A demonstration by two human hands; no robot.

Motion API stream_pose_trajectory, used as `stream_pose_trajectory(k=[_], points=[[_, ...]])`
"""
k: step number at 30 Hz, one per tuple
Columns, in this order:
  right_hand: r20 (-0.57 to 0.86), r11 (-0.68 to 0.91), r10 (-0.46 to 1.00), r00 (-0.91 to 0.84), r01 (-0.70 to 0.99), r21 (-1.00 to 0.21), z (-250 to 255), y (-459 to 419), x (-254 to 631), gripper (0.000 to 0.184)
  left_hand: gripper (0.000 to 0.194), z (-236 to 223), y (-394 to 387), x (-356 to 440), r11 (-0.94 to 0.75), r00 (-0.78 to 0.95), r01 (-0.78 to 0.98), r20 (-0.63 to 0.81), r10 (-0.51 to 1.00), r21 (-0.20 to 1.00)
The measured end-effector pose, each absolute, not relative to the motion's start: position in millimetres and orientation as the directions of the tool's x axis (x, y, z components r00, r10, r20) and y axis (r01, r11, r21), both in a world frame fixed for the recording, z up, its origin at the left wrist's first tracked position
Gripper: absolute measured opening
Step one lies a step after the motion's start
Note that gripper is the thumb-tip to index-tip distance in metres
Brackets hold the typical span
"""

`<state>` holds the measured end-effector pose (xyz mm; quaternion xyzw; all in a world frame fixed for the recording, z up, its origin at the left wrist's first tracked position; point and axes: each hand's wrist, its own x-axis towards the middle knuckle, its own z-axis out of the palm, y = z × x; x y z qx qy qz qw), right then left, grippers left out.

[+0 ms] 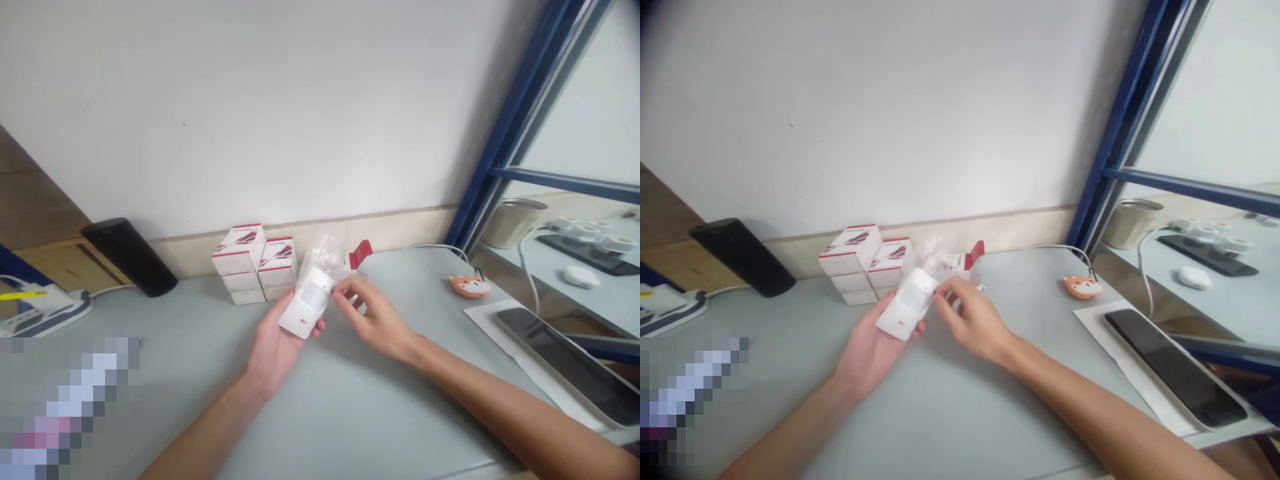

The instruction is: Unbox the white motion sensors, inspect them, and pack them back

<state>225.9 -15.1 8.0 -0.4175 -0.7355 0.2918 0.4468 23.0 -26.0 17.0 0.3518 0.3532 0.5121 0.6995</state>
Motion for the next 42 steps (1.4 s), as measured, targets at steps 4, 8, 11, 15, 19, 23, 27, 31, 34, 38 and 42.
stream_pose_trajectory(k=[4,8,11,15,19,23,27,31,34,38,42], points=[[0.152,0.216,0.945,-0.289,0.207,-0.954,0.7,-7.7,225.6,0.039,0.031,18.4,-25.2,22.4,0.296,0.301,-0.517,-0.153,0.941,0.803],[0.152,0.182,0.910,-0.386,0.042,-0.982,-3.2,-3.1,224.7,0.045,0.026,11.2,-26.4,25.6,0.240,0.316,-0.468,-0.092,0.944,0.851],[0.210,0.246,0.937,-0.279,0.100,-0.964,-1.6,-2.4,225.4,0.040,0.029,4.6,-26.0,26.6,0.151,0.250,-0.350,-0.063,0.966,0.925],[0.285,0.326,0.937,-0.200,0.211,-0.922,0.1,-2.5,227.8,0.034,0.034,-1.9,-22.1,24.6,0.032,0.155,-0.164,-0.006,0.988,0.986],[0.357,0.413,0.905,-0.232,0.278,-0.867,-2.9,-1.6,230.1,0.030,0.038,-1.1,-18.3,22.9,-0.014,0.157,-0.082,0.027,0.987,0.997],[0.371,0.447,0.886,-0.277,0.304,-0.841,-3.6,-0.9,232.5,0.027,0.039,4.2,-17.2,22.6,-0.015,0.138,-0.018,0.017,0.990,1.000],[0.368,0.466,0.875,-0.315,0.338,-0.817,0.3,-1.4,235.4,0.027,0.045,8.6,-18.9,21.0,-0.122,0.136,-0.068,0.130,0.982,0.990],[0.348,0.479,0.866,-0.359,0.395,-0.784,0.6,0.5,239.5,0.025,0.044,4.0,-16.8,18.9,-0.179,0.195,-0.038,0.184,0.963,0.983],[0.343,0.487,0.862,-0.373,0.426,-0.762,-3.2,3.1,242.6,0.038,0.041,-5.7,-10.6,16.9,-0.207,0.203,0.081,0.187,0.961,0.975],[0.314,0.474,0.869,-0.383,0.456,-0.754,-7.0,4.6,244.1,0.046,0.039,-12.6,-3.4,10.9,-0.262,0.227,0.189,0.217,0.949,0.946],[0.280,0.473,0.863,-0.421,0.475,-0.742,-5.2,3.3,243.2,0.032,0.039,-13.3,0.1,3.3,-0.264,0.305,0.270,0.178,0.936,0.926]])
